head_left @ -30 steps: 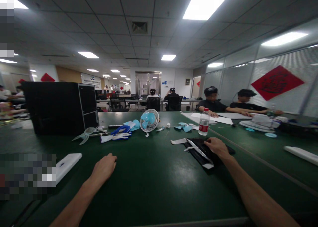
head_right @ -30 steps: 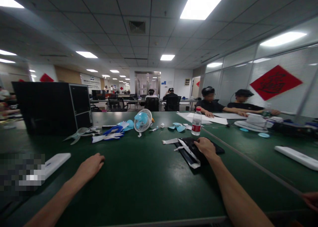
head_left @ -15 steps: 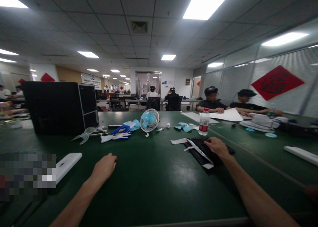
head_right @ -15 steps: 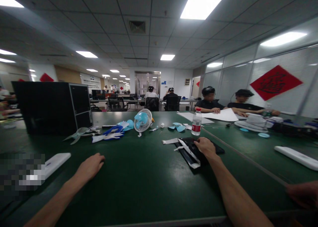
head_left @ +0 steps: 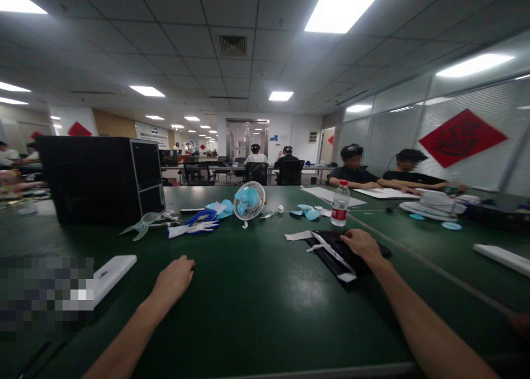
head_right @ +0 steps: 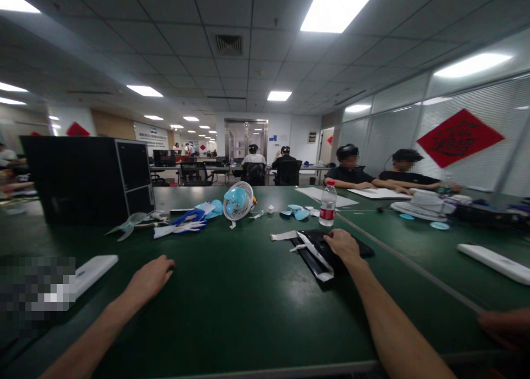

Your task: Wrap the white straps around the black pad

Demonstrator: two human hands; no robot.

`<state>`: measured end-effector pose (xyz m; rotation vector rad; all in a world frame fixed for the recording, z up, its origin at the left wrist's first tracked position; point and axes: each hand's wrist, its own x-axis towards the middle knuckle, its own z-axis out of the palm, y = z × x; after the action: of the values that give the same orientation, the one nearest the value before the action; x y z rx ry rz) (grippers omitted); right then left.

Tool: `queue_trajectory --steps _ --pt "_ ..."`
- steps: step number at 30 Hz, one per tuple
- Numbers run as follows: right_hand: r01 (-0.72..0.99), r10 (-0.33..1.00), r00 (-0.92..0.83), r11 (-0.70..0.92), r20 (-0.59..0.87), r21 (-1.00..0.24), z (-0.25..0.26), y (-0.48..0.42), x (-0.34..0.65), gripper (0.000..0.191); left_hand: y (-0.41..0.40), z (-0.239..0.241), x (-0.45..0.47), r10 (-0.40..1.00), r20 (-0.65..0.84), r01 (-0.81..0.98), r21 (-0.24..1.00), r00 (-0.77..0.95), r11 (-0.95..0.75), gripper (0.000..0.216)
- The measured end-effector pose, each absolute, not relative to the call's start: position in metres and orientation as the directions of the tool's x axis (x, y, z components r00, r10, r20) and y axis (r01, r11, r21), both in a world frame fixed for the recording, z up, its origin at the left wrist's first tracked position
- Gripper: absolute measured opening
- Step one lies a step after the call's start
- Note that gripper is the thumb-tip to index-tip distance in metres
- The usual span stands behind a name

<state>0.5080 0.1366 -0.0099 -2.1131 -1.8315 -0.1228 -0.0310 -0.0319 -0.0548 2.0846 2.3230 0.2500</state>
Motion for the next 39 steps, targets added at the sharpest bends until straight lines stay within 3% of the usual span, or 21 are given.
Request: queue_trajectory --steps 39 --pt "0.961 0.951 0.197 -0.140 0.236 -0.237 -0.0034 0.1299 0.5038 0.029 -0.0314 -0.0554 -0.0301 0.989 0.080 0.984 0.137 -0.124 0.113 0.025"
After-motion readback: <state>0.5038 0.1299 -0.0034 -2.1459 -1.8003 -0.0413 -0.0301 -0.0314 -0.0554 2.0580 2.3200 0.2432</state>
